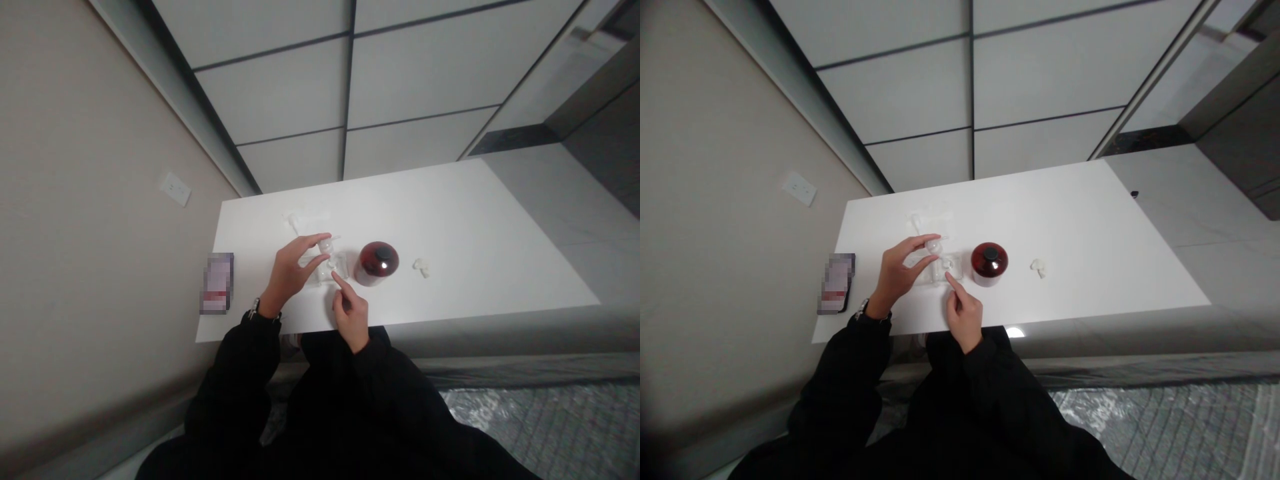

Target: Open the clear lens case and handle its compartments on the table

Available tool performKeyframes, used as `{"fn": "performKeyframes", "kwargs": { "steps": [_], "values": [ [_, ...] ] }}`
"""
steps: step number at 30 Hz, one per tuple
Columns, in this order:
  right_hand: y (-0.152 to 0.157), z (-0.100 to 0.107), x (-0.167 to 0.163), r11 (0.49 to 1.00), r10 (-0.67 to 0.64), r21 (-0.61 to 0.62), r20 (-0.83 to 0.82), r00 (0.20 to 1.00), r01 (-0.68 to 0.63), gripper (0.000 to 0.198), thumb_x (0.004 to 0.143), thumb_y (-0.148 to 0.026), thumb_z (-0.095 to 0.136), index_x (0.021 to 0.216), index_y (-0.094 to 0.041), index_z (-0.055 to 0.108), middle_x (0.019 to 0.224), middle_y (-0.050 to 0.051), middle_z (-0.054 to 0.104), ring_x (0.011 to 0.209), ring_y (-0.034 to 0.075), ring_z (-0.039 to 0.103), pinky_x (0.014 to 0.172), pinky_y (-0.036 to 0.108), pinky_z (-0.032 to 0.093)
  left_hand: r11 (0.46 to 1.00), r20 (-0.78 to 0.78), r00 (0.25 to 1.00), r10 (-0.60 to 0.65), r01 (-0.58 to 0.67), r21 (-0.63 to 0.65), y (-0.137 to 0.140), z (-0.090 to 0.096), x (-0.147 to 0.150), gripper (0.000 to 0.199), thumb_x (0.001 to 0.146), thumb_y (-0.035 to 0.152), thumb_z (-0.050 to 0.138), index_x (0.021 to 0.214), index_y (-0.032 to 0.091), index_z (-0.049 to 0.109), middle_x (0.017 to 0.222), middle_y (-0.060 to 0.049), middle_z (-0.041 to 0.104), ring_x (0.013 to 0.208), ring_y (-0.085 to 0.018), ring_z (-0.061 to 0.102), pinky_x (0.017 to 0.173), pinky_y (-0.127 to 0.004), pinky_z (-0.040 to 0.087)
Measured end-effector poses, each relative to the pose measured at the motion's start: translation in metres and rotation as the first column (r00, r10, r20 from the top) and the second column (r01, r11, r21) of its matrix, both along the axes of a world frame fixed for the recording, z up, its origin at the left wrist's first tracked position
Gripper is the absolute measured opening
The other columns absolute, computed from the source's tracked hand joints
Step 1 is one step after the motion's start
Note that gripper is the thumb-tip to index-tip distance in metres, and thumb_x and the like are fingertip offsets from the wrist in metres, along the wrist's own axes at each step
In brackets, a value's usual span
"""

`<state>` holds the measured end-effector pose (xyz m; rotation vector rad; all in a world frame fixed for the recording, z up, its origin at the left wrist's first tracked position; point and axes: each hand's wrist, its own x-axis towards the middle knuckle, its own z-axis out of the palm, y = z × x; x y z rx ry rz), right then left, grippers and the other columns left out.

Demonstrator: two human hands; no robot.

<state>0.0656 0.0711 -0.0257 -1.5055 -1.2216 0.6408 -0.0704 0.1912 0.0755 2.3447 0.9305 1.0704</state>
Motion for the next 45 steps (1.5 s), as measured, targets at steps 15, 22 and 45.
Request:
{"fn": "performKeyframes", "kwargs": {
  "steps": [15,22,45],
  "values": [
    [0.0000,-0.0012,0.0001,0.999,0.005,0.032,0.035,0.999,-0.006,0.045,0.103,-0.025,0.047,0.138,-0.016,0.074,0.073,0.004,0.073,0.066,0.016,0.068,0.072,0.026,0.057,0.998,0.045,0.998,-0.043,0.041,0.043,0.0035,0.0057,0.0019,0.033,0.102,0.037,0.071,0.130,0.021,0.071,0.124,-0.009,0.081,0.107,-0.018,0.078,0.093,-0.032,0.067],
    [-0.0002,-0.0017,0.0008,1.000,-0.001,0.028,0.054,0.999,-0.001,0.044,0.102,-0.026,0.051,0.138,-0.016,0.074,0.076,0.005,0.075,0.065,0.016,0.068,0.069,0.025,0.057,0.995,0.022,0.998,-0.067,0.065,0.075,0.0037,0.0066,0.0024,0.034,0.102,0.037,0.070,0.132,0.021,0.071,0.124,-0.009,0.080,0.108,-0.018,0.077,0.095,-0.033,0.065],
    [0.0000,0.0018,0.0013,0.998,0.009,0.062,0.081,0.997,-0.014,0.045,0.103,-0.022,0.045,0.137,-0.016,0.073,0.063,-0.001,0.064,0.054,0.013,0.058,0.064,0.024,0.052,1.000,0.033,0.999,-0.006,0.006,-0.013,0.0056,0.0053,0.0021,0.036,0.101,0.041,0.072,0.131,0.021,0.072,0.122,-0.008,0.081,0.089,-0.015,0.078,0.087,-0.030,0.067]
  ]
}}
